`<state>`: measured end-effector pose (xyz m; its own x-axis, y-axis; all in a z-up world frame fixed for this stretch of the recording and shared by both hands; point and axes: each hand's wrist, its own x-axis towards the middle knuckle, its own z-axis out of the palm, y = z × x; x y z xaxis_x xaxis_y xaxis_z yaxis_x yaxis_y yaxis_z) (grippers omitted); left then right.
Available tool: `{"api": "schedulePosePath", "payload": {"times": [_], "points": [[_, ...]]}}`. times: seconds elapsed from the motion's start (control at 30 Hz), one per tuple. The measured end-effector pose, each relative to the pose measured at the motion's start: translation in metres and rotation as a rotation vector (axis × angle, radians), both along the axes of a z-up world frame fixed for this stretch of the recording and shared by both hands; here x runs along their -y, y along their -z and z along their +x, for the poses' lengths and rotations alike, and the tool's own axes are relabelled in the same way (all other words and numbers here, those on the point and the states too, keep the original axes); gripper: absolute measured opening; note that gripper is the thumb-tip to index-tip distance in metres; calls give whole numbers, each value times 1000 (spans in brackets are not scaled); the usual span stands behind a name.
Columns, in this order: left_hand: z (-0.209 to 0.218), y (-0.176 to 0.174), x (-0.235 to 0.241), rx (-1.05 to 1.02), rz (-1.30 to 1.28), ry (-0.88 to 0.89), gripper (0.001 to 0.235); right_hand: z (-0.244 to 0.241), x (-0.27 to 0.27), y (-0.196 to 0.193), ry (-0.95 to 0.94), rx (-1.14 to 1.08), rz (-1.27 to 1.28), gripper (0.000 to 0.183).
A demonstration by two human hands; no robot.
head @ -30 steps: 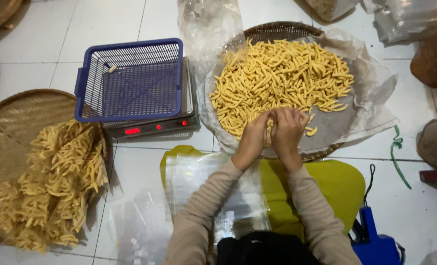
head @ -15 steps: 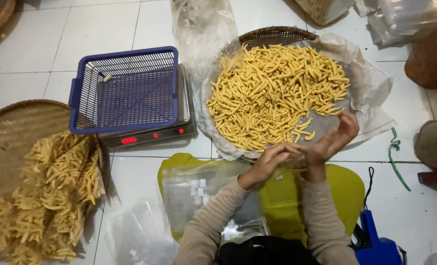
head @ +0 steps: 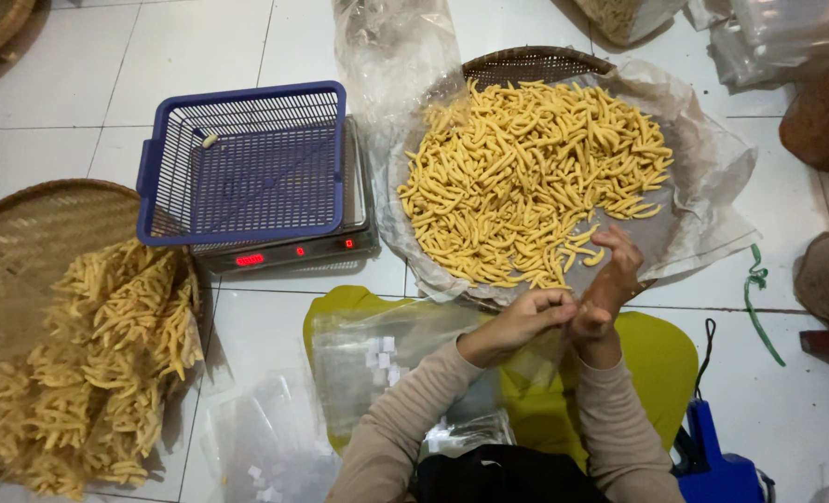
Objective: The person sits on the floor and repeatedly scoops yellow snack sticks from a large woven tray into small plastic bags. Each bag is placed on a digital scale to measure weight, then moved to a second tray. The process is repeated continuously throughout the clip.
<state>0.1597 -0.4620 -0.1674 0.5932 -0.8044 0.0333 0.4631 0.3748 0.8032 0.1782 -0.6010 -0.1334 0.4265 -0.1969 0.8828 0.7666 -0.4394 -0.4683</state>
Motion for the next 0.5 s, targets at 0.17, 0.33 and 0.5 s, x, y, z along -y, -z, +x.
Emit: {"api": "schedulePosePath", "payload": {"times": [0.17, 0.33, 0.5], "points": [[-2, 4, 8, 38, -55, -18, 30, -6, -1, -4, -6, -21, -6, 75], [-3, 15, 10, 40, 17, -27, 31, -10, -3, -8, -13, -48, 1, 72], [-1, 33, 12, 105, 41, -66, 30, -10, -7, -9, 0, -12, 75, 68]]}}
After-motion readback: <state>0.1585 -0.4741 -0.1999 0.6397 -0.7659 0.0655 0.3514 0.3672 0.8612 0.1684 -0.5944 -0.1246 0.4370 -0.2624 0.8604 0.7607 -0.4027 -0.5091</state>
